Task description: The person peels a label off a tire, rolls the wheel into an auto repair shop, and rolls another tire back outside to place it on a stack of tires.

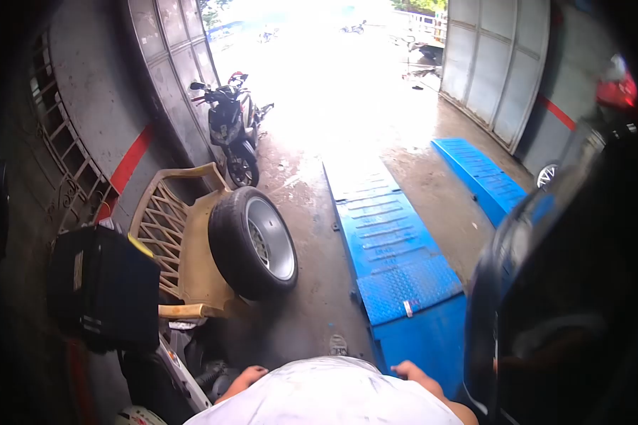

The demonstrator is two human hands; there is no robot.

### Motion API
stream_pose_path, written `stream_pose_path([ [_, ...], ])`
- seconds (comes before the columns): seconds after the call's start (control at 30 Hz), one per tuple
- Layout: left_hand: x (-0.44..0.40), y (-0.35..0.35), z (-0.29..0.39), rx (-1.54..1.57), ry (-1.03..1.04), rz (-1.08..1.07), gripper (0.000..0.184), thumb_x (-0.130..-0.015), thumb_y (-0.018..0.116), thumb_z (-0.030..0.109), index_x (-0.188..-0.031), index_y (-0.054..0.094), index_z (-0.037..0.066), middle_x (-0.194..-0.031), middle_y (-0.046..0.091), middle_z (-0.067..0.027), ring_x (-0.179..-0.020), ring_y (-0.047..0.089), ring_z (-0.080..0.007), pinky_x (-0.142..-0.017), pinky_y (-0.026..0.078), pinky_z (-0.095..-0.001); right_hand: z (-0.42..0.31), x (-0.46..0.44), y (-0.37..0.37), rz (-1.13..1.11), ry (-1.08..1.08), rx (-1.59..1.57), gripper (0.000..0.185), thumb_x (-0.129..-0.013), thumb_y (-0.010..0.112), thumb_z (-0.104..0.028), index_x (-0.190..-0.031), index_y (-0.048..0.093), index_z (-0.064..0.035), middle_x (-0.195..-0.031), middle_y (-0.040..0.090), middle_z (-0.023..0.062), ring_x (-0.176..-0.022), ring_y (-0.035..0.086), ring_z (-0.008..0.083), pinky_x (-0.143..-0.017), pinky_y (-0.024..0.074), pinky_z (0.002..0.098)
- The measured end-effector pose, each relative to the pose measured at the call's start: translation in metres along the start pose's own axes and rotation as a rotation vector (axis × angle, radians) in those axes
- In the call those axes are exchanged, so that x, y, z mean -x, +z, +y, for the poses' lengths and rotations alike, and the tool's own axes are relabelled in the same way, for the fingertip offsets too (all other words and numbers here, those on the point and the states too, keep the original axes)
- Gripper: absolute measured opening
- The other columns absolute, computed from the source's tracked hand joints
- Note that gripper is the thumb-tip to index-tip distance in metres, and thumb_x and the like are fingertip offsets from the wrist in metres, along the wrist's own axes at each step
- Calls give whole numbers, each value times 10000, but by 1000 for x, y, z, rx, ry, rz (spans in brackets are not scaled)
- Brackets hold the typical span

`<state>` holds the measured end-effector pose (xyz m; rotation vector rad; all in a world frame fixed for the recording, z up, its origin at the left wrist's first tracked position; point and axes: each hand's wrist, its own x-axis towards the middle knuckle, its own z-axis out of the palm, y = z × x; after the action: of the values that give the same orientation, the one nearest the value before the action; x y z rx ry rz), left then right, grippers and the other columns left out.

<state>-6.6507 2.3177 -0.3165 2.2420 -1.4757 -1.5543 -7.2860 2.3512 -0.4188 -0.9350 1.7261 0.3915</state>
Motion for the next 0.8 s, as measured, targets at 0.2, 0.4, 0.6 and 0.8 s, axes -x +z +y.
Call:
stream_pose_path([
  [0.2,-15,-43,50,65,-109,114,470,-879,695,440,-1101,748,29,-1038,747,-185,-970,724,-295,-888,549,-382,-306,-79,-253,566,-516,117,550,-869,675,-537,-1133,734,-58,-1139,710,213,-1054,682,389,-917,538,464],
  [0.4,-137,-87,109,117,-13,372,284,-853,722,296,-948,781,35,-822,759,-120,-780,740,-236,-757,576,-345,-590,-70,-391,509,-821,-187,462,-909,685,-431,-1148,717,-37,-1039,738,192,-940,710,309,-830,554,398],
  [0.6,-313,-220,289,254,289,489,185,-917,627,155,-880,756,28,-781,743,-102,-726,719,-207,-693,553,-353,-662,-142,-434,391,-672,204,550,-913,629,-516,-1148,727,-29,-1158,700,224,-1095,660,377,-936,526,438],
  [0.8,-468,-369,489,134,524,356,176,-965,608,163,-919,724,39,-733,688,-105,-666,659,-203,-636,509,-344,-574,-211,-470,406,-310,49,551,-897,642,-551,-1007,763,-25,-1028,726,230,-964,702,376,-857,547,457],
])
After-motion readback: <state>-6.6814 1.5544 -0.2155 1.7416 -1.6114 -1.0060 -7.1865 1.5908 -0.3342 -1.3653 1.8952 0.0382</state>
